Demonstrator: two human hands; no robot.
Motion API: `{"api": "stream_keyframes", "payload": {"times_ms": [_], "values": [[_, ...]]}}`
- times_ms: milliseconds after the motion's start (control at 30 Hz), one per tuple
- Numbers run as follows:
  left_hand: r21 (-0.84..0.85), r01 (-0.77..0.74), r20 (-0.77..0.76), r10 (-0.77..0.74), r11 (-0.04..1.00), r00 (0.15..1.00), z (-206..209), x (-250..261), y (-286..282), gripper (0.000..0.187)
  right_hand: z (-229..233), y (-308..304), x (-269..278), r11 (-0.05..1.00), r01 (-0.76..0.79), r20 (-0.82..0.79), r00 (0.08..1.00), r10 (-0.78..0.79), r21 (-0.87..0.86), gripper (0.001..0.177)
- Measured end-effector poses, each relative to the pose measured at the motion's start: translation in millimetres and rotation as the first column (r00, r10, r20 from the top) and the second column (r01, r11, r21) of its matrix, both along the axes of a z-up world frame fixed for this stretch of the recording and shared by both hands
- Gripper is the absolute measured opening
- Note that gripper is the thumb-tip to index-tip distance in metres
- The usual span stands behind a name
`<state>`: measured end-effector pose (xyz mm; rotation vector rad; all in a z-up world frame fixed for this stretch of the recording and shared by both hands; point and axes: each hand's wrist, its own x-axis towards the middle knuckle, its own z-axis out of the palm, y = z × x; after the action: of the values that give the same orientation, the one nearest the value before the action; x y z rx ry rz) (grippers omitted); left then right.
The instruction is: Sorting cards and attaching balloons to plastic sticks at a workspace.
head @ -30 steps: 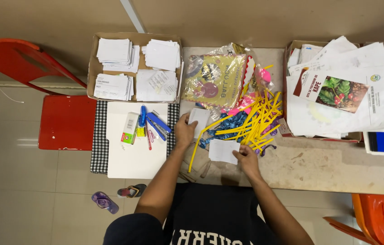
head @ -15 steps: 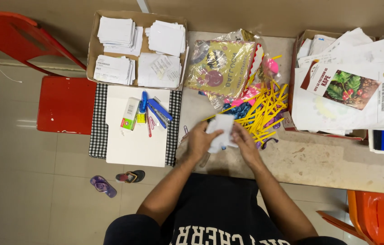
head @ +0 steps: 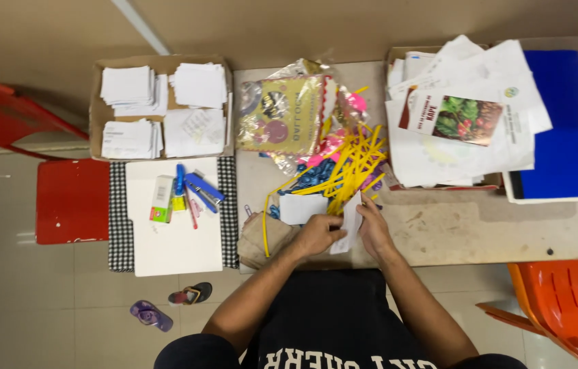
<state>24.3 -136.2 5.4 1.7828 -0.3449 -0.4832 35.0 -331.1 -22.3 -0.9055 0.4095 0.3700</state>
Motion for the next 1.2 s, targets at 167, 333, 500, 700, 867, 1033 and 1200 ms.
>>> {"api": "stream_keyframes", "payload": {"times_ms": [167, 333, 500, 700, 867, 1033, 1200], "values": [[0.249, -0.262, 0.084, 0.249, 0.932, 0.965, 16, -2, -43, 0.026, -26, -35, -17, 0.892, 0.021, 0.109, 0.994, 0.031, -0.451, 0.059], [0.391, -0.349, 0.0, 0.379, 0.852, 0.925, 44, -2, -75, 0.033, -22, -63, -21, 0.914, -0.096, 0.08, 0.987, 0.138, -0.395, 0.055], [0.213, -0.251, 0.055, 0.245, 0.944, 0.968, 33, -15, -99, 0.037, -21, -82, -12, 0.945, -0.298, 0.188, 0.929, 0.32, -0.135, 0.071], [0.082, -0.287, -0.121, 0.296, 0.954, 0.948, 41, -21, -111, 0.021, 4, -104, -1, 0.879, -0.302, 0.117, 0.953, 0.279, 0.369, 0.073], [-0.166, -0.573, -0.365, 0.49, 0.802, 0.792, 30, -23, -111, 0.02, 12, -133, 4, 0.889, -0.23, -0.066, 0.958, 0.278, 0.396, 0.075], [-0.262, -0.781, -0.602, 0.536, 0.567, 0.592, -2, -39, -142, 0.016, 28, -151, -3, 0.853, -0.268, -0.096, 0.934, 0.344, 0.448, 0.073], [0.042, -0.761, 0.065, 0.758, 0.648, 0.649, 10, -47, -178, 0.022, 17, -163, -18, 0.912, -0.322, -0.096, 0.93, 0.355, 0.253, 0.069]]}}
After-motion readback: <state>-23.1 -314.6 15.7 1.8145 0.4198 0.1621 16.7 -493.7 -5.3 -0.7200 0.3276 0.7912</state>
